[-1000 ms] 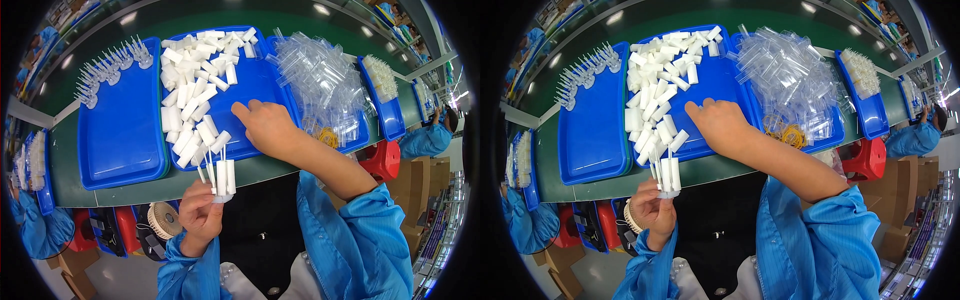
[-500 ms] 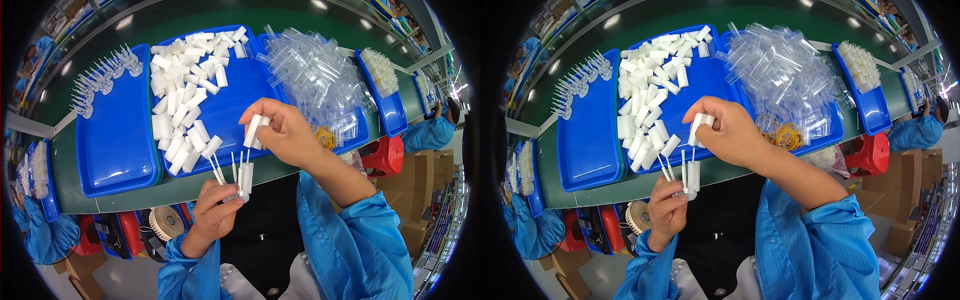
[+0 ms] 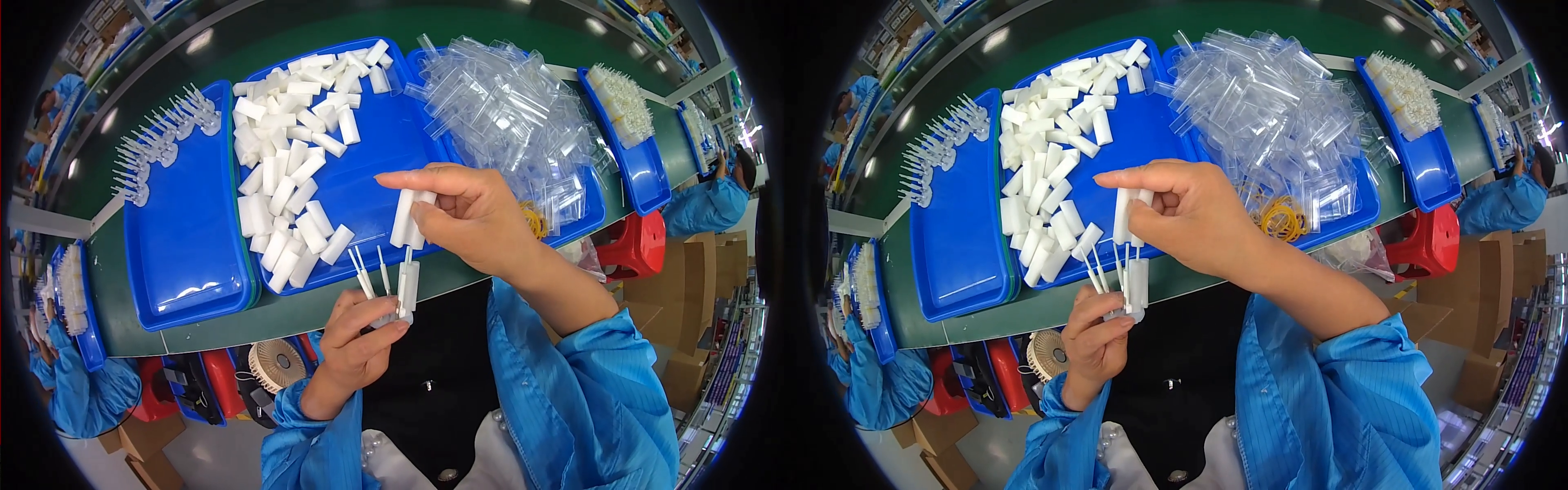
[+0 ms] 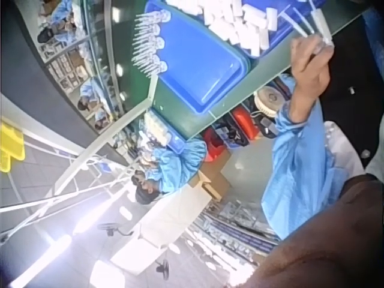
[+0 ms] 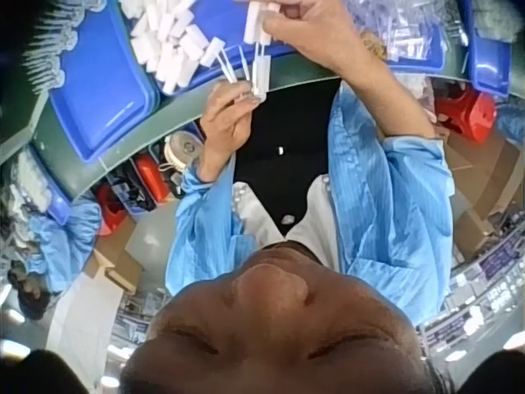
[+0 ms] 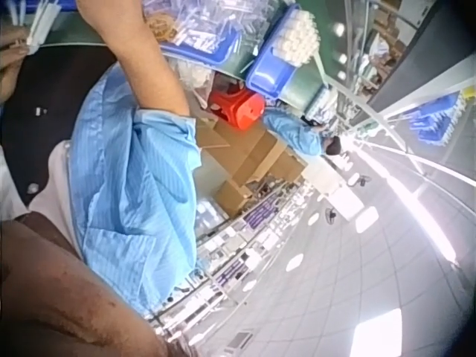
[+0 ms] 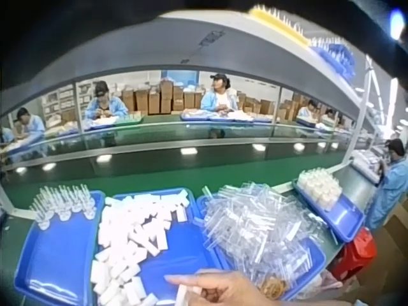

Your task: The person assembles small plastic and foam components into larger units by hand on a factory production line.

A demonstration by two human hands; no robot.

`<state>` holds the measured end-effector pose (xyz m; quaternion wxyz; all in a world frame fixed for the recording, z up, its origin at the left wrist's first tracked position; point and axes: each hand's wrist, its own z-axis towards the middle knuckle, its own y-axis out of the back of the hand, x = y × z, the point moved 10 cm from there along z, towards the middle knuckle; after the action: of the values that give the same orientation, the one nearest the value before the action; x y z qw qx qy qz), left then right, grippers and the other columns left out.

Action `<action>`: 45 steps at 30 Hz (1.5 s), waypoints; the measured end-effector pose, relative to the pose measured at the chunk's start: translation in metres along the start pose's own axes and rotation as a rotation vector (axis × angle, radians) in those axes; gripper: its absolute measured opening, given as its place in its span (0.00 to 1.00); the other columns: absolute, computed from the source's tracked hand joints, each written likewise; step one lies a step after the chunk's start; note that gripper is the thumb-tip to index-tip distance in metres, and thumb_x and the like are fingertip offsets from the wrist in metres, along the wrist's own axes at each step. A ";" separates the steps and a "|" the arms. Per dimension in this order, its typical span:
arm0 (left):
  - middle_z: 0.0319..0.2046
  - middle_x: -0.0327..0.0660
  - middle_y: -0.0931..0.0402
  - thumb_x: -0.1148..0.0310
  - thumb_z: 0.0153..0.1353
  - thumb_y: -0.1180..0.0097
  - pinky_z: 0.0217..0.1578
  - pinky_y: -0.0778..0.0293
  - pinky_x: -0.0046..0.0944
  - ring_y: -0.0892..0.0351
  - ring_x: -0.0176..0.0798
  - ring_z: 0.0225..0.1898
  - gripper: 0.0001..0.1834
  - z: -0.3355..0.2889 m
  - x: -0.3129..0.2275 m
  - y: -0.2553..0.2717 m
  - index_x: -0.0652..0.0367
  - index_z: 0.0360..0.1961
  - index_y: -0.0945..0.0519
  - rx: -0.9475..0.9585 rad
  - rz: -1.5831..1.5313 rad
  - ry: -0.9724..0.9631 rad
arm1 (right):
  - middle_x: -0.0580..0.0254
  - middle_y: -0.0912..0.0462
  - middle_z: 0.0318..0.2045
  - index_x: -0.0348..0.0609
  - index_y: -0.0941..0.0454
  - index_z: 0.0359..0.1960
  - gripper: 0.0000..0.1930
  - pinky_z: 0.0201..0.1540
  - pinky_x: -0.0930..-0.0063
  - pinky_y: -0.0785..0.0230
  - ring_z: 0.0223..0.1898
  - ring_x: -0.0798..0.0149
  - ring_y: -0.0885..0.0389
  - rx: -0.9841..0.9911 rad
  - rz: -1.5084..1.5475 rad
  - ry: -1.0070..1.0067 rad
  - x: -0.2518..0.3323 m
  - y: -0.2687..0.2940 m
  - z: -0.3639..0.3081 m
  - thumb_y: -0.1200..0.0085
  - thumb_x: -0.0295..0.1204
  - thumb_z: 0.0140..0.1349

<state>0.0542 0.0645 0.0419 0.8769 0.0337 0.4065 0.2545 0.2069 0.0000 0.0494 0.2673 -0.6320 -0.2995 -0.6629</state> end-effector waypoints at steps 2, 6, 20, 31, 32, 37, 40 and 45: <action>0.39 0.45 0.25 0.85 0.41 0.39 0.28 0.33 0.35 0.28 0.44 0.30 0.18 0.001 0.000 -0.001 0.56 0.35 0.21 -0.002 0.003 0.000 | 0.65 0.22 0.35 0.36 0.24 0.47 0.16 0.31 0.88 0.33 0.31 0.81 0.25 0.016 -0.033 -0.023 0.000 -0.003 -0.001 0.54 0.16 0.57; 0.38 0.45 0.25 0.84 0.42 0.39 0.27 0.33 0.35 0.28 0.44 0.28 0.17 0.003 0.003 -0.002 0.56 0.35 0.22 -0.003 -0.012 0.025 | 0.63 0.20 0.33 0.35 0.25 0.47 0.16 0.32 0.87 0.31 0.31 0.80 0.23 0.115 -0.012 -0.154 -0.008 -0.013 -0.007 0.54 0.16 0.57; 0.38 0.48 0.26 0.81 0.51 0.42 0.28 0.32 0.34 0.27 0.42 0.30 0.09 0.000 0.010 0.000 0.59 0.35 0.23 -0.007 -0.097 0.081 | 0.62 0.18 0.29 0.39 0.22 0.44 0.14 0.27 0.85 0.31 0.26 0.77 0.21 0.203 -0.111 -0.108 -0.006 -0.020 -0.018 0.46 0.23 0.55; 0.52 0.52 0.43 0.82 0.54 0.45 0.41 0.29 0.34 0.28 0.37 0.41 0.14 -0.016 0.043 -0.002 0.60 0.41 0.31 -0.164 -0.670 0.396 | 0.60 0.16 0.27 0.39 0.21 0.43 0.13 0.22 0.88 0.33 0.24 0.79 0.22 0.375 0.045 -0.307 -0.020 -0.035 -0.028 0.42 0.22 0.54; 0.52 0.52 0.43 0.82 0.54 0.45 0.41 0.29 0.34 0.28 0.37 0.41 0.14 -0.017 0.043 0.000 0.60 0.41 0.31 -0.167 -0.669 0.397 | 0.59 0.17 0.28 0.40 0.20 0.42 0.13 0.22 0.87 0.33 0.24 0.78 0.22 0.356 0.068 -0.316 -0.021 -0.037 -0.029 0.42 0.22 0.54; 0.41 0.47 0.31 0.76 0.53 0.41 0.44 0.29 0.38 0.27 0.39 0.42 0.13 -0.029 0.049 -0.002 0.58 0.37 0.33 -0.136 -0.694 0.494 | 0.58 0.17 0.29 0.41 0.19 0.40 0.11 0.23 0.85 0.32 0.24 0.75 0.21 0.310 -0.034 -0.192 -0.011 -0.044 -0.034 0.42 0.21 0.54; 0.39 0.47 0.29 0.76 0.53 0.41 0.43 0.28 0.38 0.26 0.38 0.39 0.13 -0.035 0.047 0.001 0.58 0.36 0.33 -0.123 -0.731 0.463 | 0.57 0.18 0.33 0.42 0.19 0.42 0.13 0.25 0.83 0.30 0.26 0.74 0.21 0.333 -0.102 -0.106 -0.004 -0.053 -0.034 0.42 0.21 0.53; 0.36 0.44 0.30 0.79 0.51 0.40 0.42 0.28 0.37 0.27 0.38 0.39 0.15 -0.041 0.047 0.024 0.57 0.35 0.33 -0.229 -0.706 0.424 | 0.58 0.19 0.37 0.43 0.22 0.46 0.16 0.27 0.82 0.29 0.28 0.74 0.20 0.227 -0.108 0.018 -0.002 -0.047 -0.013 0.41 0.23 0.53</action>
<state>0.0389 0.1015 -0.0117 0.8051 -0.2581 0.5337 -0.0166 0.1637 0.0219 0.0439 0.3038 -0.5746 -0.4039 -0.6437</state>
